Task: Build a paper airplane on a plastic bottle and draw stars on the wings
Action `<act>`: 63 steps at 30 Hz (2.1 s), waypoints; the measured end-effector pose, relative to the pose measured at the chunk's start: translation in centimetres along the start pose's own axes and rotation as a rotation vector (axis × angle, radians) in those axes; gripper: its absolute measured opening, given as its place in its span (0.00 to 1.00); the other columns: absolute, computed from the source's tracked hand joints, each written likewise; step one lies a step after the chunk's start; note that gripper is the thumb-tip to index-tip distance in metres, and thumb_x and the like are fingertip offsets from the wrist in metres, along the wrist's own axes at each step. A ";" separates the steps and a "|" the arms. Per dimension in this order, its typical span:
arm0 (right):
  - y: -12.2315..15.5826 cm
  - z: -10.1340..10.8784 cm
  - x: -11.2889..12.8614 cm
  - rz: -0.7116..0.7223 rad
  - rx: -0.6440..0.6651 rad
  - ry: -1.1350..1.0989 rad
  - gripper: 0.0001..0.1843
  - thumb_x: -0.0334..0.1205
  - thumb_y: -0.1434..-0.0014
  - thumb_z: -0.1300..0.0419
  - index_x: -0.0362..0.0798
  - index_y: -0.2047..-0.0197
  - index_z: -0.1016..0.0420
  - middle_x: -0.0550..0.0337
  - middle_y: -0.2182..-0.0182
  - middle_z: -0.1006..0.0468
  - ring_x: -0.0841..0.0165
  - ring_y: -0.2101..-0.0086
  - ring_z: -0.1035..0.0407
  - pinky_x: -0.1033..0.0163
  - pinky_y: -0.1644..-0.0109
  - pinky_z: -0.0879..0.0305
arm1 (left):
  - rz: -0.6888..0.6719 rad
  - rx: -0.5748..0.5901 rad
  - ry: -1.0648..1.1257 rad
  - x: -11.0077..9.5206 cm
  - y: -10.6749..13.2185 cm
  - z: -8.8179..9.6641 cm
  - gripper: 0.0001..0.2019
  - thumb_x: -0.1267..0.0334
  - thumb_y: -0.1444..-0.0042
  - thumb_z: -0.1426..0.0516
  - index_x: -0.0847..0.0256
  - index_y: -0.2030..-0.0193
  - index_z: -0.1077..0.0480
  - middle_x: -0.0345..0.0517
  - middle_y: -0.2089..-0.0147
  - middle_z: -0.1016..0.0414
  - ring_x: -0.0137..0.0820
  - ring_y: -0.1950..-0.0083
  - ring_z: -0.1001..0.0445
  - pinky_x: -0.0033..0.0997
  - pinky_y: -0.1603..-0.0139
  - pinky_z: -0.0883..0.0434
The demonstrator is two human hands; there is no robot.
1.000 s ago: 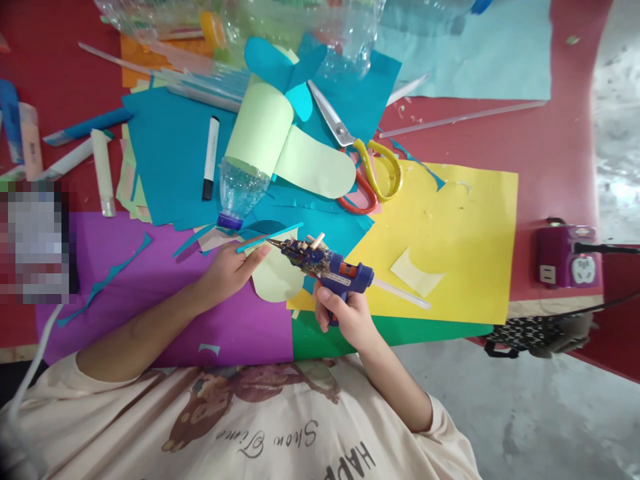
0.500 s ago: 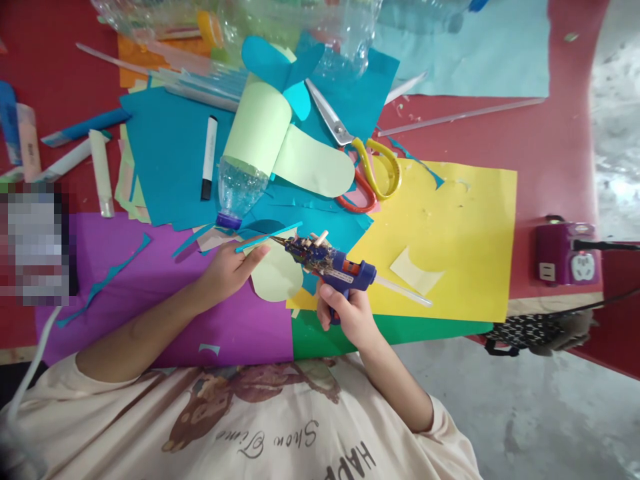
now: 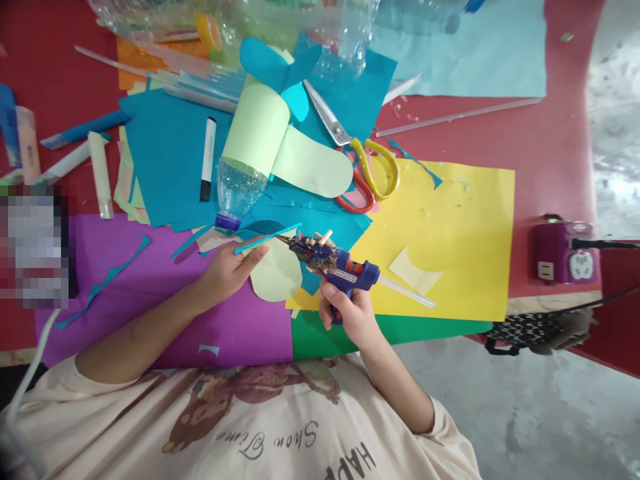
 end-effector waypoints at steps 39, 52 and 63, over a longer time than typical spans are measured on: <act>-0.1 1.5 0.7 0.021 -0.125 0.000 0.21 0.54 0.49 0.37 0.48 0.80 0.35 0.67 0.92 0.34 0.74 0.91 0.40 0.70 0.88 0.45 | -0.058 -0.021 0.026 0.2 0.0 0.0 0.35 0.38 0.35 0.63 0.65 0.65 0.27 0.37 0.82 0.35 0.26 0.80 0.39 0.24 0.77 0.42; -0.3 1.5 1.0 0.036 -0.136 -0.028 0.20 0.52 0.49 0.36 0.47 0.81 0.34 0.67 0.92 0.34 0.75 0.91 0.40 0.71 0.88 0.44 | -0.029 -0.007 0.020 0.4 0.2 -0.1 0.33 0.42 0.34 0.61 0.67 0.53 0.26 0.36 0.82 0.37 0.27 0.80 0.38 0.25 0.76 0.41; -0.4 1.6 1.1 0.042 -0.151 -0.017 0.21 0.53 0.49 0.36 0.47 0.81 0.34 0.67 0.92 0.35 0.75 0.91 0.41 0.70 0.88 0.45 | -0.049 -0.028 0.039 0.4 0.1 -0.1 0.30 0.44 0.34 0.60 0.65 0.52 0.26 0.37 0.81 0.36 0.27 0.79 0.37 0.25 0.75 0.40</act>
Point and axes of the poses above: each hand's wrist, its own y-axis away from the middle knuckle, its own z-axis out of the back of the hand, x = y × z, the point moved 3 cm from there along -y, towards the middle knuckle
